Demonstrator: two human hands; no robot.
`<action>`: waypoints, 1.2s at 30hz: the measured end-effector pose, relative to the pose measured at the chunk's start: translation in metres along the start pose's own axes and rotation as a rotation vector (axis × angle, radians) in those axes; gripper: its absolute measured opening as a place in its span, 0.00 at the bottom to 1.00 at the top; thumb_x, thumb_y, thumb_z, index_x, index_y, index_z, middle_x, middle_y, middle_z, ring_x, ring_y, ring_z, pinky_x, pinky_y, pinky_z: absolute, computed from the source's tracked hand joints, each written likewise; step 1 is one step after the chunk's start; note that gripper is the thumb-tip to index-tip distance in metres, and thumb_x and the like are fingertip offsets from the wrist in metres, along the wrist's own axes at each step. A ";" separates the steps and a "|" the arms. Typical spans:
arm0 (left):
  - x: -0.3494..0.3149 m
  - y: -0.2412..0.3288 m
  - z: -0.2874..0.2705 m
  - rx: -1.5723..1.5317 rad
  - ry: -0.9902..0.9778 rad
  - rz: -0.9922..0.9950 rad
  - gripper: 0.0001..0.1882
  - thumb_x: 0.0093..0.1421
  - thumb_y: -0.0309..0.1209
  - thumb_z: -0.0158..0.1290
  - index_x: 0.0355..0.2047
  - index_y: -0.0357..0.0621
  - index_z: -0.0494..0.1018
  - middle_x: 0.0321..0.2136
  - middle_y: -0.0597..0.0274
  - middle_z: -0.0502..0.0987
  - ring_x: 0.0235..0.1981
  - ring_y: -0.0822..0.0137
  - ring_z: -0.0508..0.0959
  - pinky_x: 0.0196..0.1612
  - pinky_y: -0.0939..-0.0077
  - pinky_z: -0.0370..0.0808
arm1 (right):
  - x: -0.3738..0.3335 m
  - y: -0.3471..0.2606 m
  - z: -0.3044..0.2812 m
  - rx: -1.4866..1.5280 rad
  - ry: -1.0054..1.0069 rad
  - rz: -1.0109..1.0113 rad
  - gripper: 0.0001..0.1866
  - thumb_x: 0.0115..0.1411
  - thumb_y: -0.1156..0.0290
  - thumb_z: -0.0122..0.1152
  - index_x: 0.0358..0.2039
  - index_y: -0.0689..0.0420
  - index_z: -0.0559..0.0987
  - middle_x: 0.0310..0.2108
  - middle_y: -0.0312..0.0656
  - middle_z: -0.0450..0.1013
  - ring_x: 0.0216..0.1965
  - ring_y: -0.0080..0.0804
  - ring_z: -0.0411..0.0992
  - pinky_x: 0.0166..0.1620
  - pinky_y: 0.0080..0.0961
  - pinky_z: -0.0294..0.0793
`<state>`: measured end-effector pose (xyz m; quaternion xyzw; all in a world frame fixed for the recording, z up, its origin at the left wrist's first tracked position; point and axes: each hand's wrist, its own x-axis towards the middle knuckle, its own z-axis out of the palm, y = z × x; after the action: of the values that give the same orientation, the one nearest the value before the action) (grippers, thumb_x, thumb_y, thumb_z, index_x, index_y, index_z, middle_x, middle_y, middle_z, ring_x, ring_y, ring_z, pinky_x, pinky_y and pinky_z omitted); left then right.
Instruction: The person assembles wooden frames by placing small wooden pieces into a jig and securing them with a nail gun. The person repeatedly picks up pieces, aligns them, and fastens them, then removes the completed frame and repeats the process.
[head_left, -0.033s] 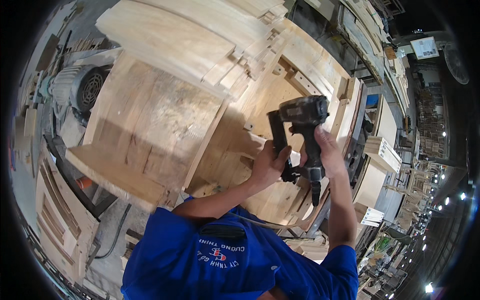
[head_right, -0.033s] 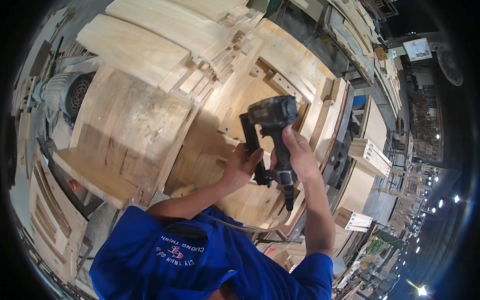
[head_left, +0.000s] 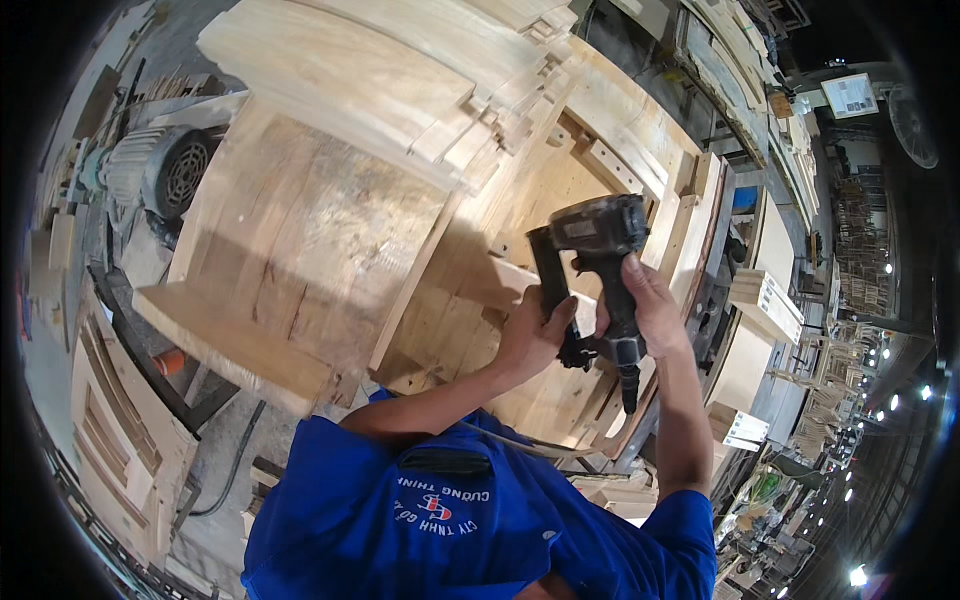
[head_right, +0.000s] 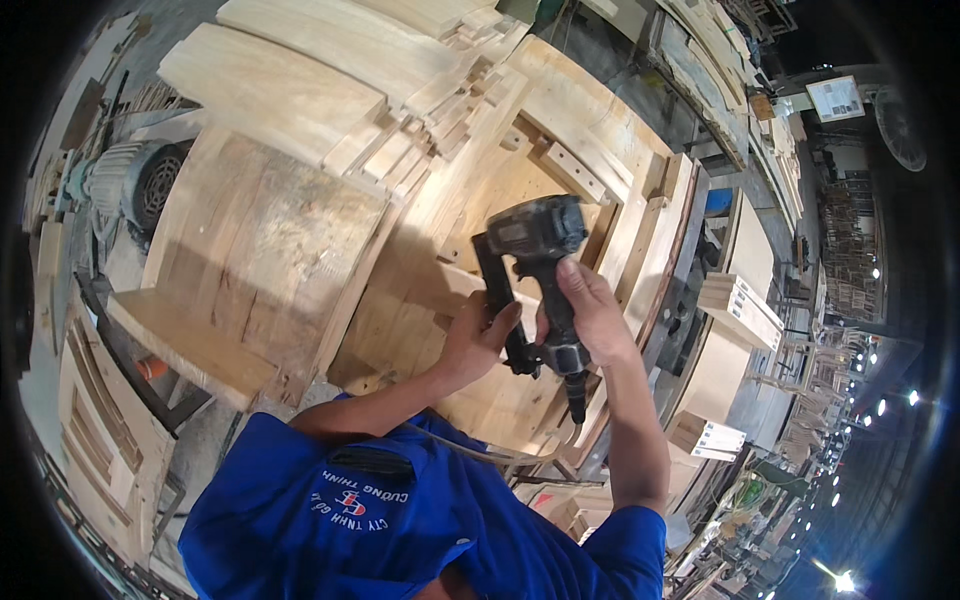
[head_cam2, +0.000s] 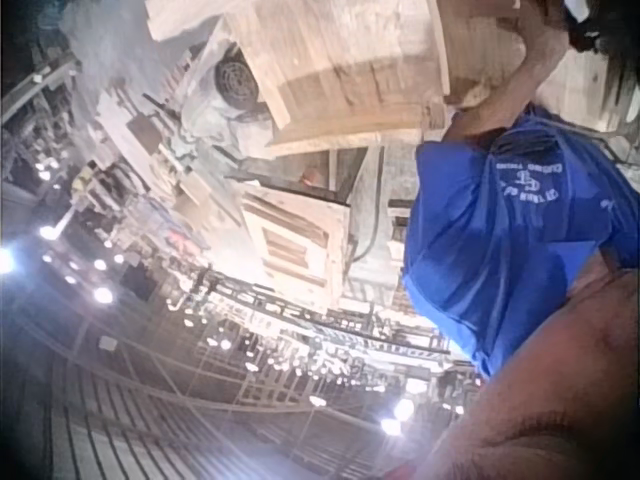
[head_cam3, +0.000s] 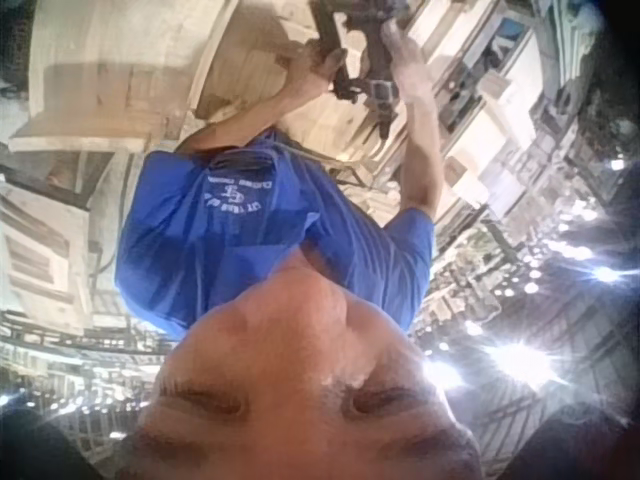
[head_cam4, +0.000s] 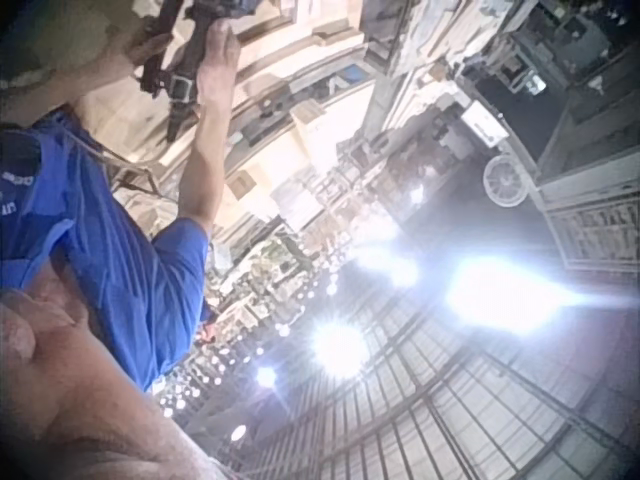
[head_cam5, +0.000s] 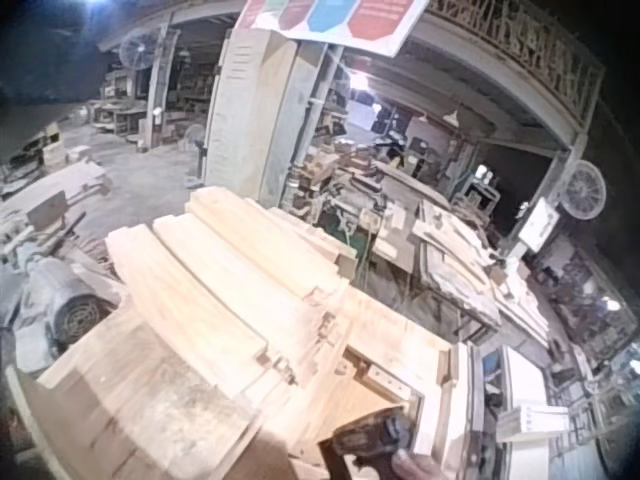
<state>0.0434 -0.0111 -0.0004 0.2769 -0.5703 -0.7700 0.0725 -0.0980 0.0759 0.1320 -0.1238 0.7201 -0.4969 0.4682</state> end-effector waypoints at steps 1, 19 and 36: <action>-0.013 -0.005 -0.005 -0.001 0.015 -0.029 0.23 0.72 0.45 0.56 0.43 0.30 0.72 0.29 0.43 0.81 0.31 0.51 0.84 0.35 0.57 0.76 | -0.005 0.008 0.007 0.005 -0.019 0.038 0.31 0.79 0.43 0.44 0.52 0.62 0.77 0.20 0.42 0.76 0.21 0.29 0.77 0.27 0.24 0.77; -0.025 -0.053 -0.035 -0.279 -0.136 -0.094 0.13 0.79 0.38 0.48 0.49 0.38 0.71 0.35 0.63 0.80 0.33 0.76 0.81 0.35 0.76 0.82 | 0.003 0.001 0.066 -0.310 -0.147 0.029 0.32 0.79 0.42 0.43 0.52 0.61 0.78 0.20 0.36 0.74 0.20 0.23 0.75 0.27 0.23 0.75; 0.021 0.094 -0.007 0.319 -0.227 0.347 0.23 0.66 0.36 0.63 0.57 0.40 0.75 0.38 0.47 0.85 0.38 0.51 0.86 0.44 0.60 0.80 | -0.056 0.066 0.055 0.727 0.615 -0.552 0.22 0.76 0.52 0.56 0.54 0.58 0.80 0.25 0.42 0.80 0.25 0.29 0.80 0.30 0.26 0.81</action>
<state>0.0105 -0.0577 0.0774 0.0946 -0.7279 -0.6725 0.0944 -0.0051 0.1106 0.1042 0.0125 0.5466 -0.8311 0.1012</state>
